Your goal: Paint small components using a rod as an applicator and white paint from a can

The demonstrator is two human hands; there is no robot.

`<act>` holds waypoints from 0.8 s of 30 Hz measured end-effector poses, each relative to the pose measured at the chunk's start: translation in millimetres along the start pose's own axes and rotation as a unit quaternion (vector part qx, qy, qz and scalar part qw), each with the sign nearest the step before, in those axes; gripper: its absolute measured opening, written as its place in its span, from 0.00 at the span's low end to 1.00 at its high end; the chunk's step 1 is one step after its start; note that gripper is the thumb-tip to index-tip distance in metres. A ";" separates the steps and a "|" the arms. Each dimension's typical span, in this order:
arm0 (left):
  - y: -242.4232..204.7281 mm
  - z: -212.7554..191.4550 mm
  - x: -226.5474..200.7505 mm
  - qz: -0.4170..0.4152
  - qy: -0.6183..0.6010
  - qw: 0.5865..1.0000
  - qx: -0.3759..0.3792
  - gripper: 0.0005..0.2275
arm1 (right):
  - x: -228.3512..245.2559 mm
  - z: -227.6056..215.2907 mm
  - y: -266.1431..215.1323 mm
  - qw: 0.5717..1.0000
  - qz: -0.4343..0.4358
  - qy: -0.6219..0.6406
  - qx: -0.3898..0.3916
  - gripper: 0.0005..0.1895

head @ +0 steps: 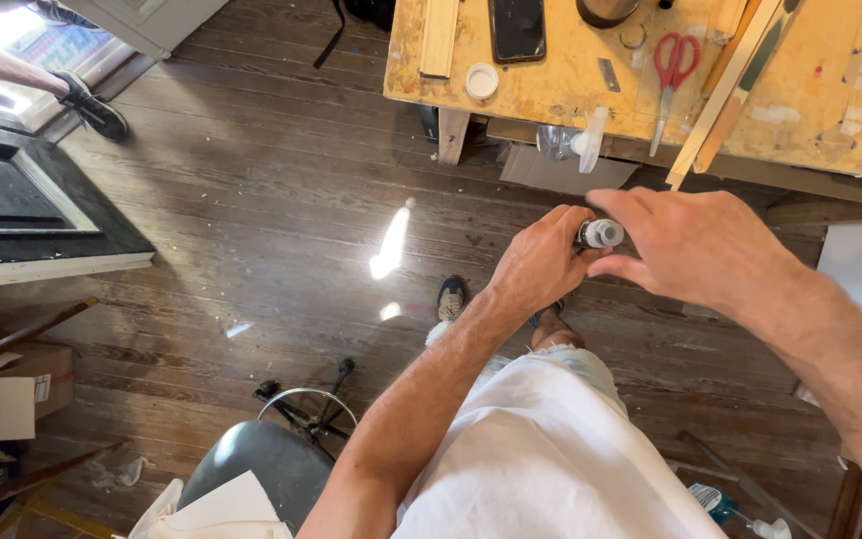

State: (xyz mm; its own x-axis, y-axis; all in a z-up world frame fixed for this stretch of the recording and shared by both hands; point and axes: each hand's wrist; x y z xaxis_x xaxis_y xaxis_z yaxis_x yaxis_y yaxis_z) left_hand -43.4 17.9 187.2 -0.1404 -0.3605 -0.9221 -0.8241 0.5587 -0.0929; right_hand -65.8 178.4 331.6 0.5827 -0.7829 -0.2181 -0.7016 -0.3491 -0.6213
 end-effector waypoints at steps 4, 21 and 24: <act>-1.2 0.6 -1.0 0.000 0.017 1.000 0.001 0.13 | -1.3 22.9 -0.5 0.989 -0.041 -0.033 -0.137 0.25; -1.7 -3.1 0.8 0.000 0.001 1.000 0.018 0.12 | 10.5 22.7 9.4 0.990 0.012 0.108 -0.094 0.32; -4.1 -3.1 3.9 0.001 0.006 1.000 0.018 0.14 | 13.7 7.4 5.3 0.968 -0.017 0.249 0.030 0.30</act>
State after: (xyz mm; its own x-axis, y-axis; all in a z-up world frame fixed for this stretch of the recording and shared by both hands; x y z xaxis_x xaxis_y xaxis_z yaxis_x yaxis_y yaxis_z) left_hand -42.3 11.9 185.2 -0.1483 -0.3680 -0.9179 -0.8033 0.5863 -0.1053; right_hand -58.5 169.6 319.8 0.3238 -0.9280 0.1843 -0.6512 -0.3599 -0.6681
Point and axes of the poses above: each hand's wrist, its own y-axis towards the middle knuckle, its own z-axis out of the palm, x = y × z, and after that the axes turned 9 degrees about x, right-handed
